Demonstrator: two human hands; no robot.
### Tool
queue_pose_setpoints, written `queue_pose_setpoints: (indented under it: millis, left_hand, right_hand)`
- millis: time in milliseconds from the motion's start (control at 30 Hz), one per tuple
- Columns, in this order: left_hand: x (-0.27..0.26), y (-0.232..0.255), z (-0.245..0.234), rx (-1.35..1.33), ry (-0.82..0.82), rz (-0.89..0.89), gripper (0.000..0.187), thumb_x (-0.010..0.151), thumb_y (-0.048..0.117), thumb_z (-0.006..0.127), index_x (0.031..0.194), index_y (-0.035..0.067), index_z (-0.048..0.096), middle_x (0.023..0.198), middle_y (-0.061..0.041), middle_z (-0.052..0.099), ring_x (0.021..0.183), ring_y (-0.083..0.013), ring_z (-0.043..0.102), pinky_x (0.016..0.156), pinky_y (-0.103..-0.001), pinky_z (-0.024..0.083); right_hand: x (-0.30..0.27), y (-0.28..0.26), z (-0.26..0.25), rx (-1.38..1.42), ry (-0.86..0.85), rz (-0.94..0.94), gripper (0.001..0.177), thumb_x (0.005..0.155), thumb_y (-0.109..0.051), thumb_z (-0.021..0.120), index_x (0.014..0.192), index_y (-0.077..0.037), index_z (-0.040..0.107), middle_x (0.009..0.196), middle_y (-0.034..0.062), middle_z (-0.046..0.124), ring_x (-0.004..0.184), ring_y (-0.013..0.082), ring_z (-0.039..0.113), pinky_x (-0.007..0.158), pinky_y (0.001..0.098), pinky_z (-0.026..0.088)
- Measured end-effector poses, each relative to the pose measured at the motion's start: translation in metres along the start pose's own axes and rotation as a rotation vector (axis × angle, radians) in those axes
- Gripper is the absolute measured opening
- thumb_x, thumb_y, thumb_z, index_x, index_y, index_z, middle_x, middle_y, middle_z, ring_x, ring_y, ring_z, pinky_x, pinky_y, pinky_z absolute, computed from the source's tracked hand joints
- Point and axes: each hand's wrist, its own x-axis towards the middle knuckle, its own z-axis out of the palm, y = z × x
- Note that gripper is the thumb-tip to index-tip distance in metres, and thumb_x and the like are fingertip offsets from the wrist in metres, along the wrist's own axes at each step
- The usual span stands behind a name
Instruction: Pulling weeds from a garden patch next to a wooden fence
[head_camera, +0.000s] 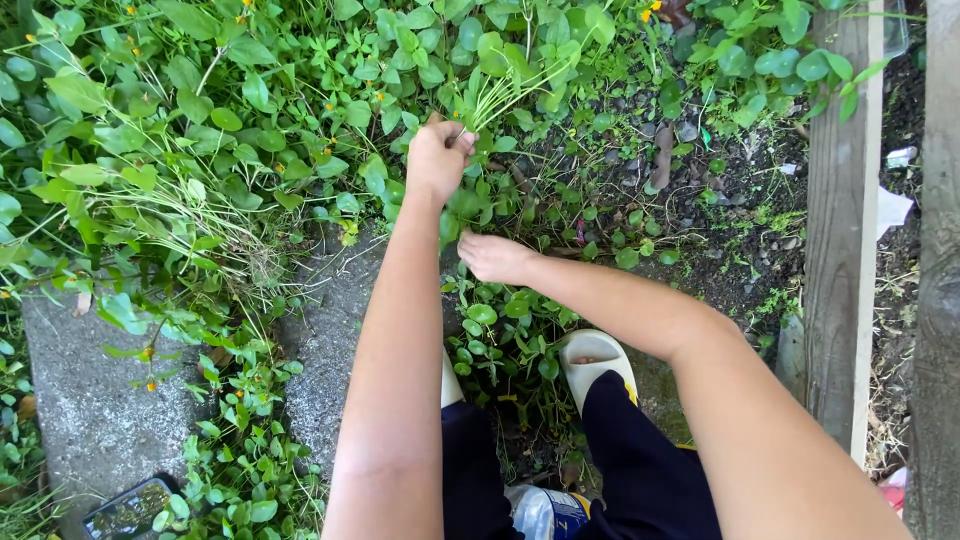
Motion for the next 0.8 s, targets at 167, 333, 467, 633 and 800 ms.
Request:
queue_pose_setpoints:
  millis: [167, 333, 467, 633, 800]
  left_hand:
    - [-0.018, 0.024, -0.009, -0.01, 0.022, 0.005, 0.015, 0.099, 0.011, 0.063, 0.102, 0.006, 0.077, 0.082, -0.003, 0.074, 0.064, -0.0091, 0.067, 0.074, -0.03, 0.058]
    - [-0.017, 0.024, -0.013, -0.013, 0.005, 0.003, 0.013, 0.098, 0.011, 0.065, 0.099, 0.005, 0.077, 0.078, -0.003, 0.072, 0.063, -0.0091, 0.067, 0.071, -0.027, 0.058]
    - [-0.014, 0.02, -0.01, -0.013, 0.007, 0.005, 0.012, 0.097, 0.011, 0.066, 0.096, 0.007, 0.077, 0.079, -0.003, 0.073, 0.062, -0.0087, 0.067, 0.07, -0.027, 0.059]
    - [-0.02, 0.03, -0.011, -0.031, 0.038, 0.006, 0.015, 0.098, 0.009, 0.064, 0.098, 0.007, 0.078, 0.097, -0.007, 0.075, 0.061, -0.0064, 0.066, 0.076, -0.03, 0.061]
    - [-0.019, 0.032, -0.011, -0.036, 0.019, 0.009, 0.014, 0.099, 0.01, 0.063, 0.097, 0.007, 0.077, 0.078, -0.001, 0.071, 0.062, -0.0074, 0.065, 0.072, -0.027, 0.057]
  right_hand:
    - [0.006, -0.012, 0.048, -0.008, 0.138, 0.103, 0.018, 0.081, -0.008, 0.073, 0.096, 0.002, 0.073, 0.097, 0.0191, 0.071, 0.096, 0.0333, 0.063, 0.107, 0.0495, 0.041]
    - [0.015, -0.019, 0.071, 0.053, 0.293, 0.113, 0.015, 0.078, -0.004, 0.073, 0.092, 0.001, 0.076, 0.084, 0.0153, 0.073, 0.082, 0.03, 0.063, 0.091, 0.0491, 0.047]
    - [0.014, -0.026, 0.088, 0.05, 0.259, 0.114, 0.012, 0.073, -0.004, 0.074, 0.085, -0.001, 0.076, 0.077, 0.0145, 0.073, 0.076, 0.0294, 0.064, 0.088, 0.0474, 0.049]
    - [0.012, -0.009, 0.084, 0.154, -0.02, 0.191, 0.005, 0.077, -0.001, 0.078, 0.075, -0.006, 0.076, 0.073, 0.0144, 0.073, 0.07, 0.0275, 0.065, 0.079, 0.0446, 0.05]
    - [0.015, -0.011, 0.063, 0.096, 0.068, 0.116, 0.005, 0.075, -0.006, 0.078, 0.075, -0.011, 0.078, 0.077, 0.0112, 0.074, 0.079, 0.0323, 0.063, 0.08, 0.0477, 0.048]
